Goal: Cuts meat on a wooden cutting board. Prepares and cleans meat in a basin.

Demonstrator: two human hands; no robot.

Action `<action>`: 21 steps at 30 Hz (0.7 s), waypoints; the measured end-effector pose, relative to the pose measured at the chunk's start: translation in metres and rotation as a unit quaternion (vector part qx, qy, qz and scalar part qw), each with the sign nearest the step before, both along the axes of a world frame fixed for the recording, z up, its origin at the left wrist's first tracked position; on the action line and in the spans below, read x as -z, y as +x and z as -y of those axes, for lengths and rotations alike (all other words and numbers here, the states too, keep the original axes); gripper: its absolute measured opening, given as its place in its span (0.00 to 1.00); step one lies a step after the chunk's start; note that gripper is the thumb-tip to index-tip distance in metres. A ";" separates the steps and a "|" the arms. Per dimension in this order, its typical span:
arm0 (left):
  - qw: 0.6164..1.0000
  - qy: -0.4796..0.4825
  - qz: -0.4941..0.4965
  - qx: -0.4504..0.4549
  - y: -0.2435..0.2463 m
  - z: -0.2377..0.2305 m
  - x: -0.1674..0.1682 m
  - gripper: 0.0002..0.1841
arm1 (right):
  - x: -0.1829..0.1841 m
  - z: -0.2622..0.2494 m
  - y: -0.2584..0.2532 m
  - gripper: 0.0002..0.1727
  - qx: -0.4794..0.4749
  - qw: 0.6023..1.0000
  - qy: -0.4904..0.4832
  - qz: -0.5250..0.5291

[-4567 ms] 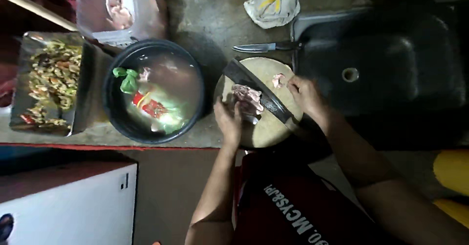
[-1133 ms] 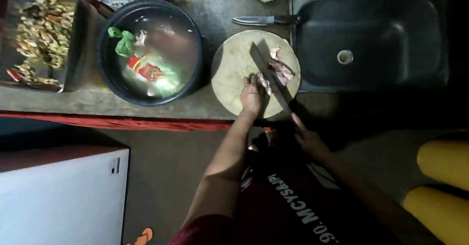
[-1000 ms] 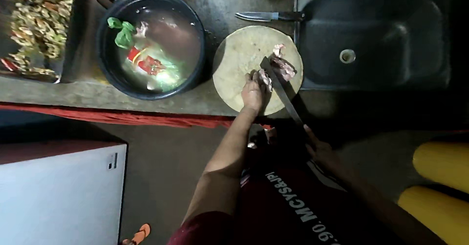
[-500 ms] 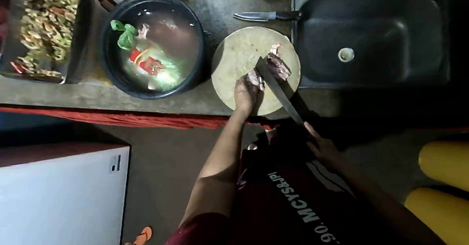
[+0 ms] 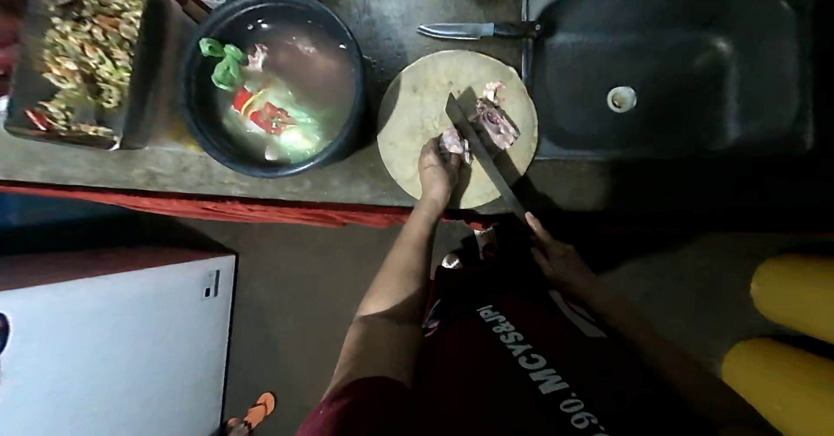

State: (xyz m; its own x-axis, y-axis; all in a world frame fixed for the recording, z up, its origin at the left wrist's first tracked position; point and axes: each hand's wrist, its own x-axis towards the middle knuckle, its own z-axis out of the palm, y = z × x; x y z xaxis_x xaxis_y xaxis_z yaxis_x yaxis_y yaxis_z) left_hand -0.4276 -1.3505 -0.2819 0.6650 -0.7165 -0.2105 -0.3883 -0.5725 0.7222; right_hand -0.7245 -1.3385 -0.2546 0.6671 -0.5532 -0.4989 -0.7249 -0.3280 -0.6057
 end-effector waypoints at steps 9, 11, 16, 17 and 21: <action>0.994 0.039 0.072 -0.072 0.067 0.000 -0.009 0.31 | -0.011 0.003 -0.041 0.34 0.003 0.999 0.009 0.032; 0.988 0.083 0.119 -0.046 0.066 0.010 -0.014 0.33 | -0.014 0.009 -0.037 0.33 0.021 0.997 0.014 0.074; 0.974 0.040 0.163 0.150 0.029 0.054 -0.025 0.26 | -0.007 0.020 -0.036 0.32 0.093 0.983 -0.076 0.137; 0.968 0.028 0.140 0.207 0.027 0.066 -0.017 0.28 | -0.006 0.026 -0.034 0.32 0.107 0.982 -0.075 0.140; 0.931 0.056 0.124 0.338 0.030 0.094 0.002 0.31 | -0.003 0.040 -0.030 0.32 0.125 0.979 -0.060 0.152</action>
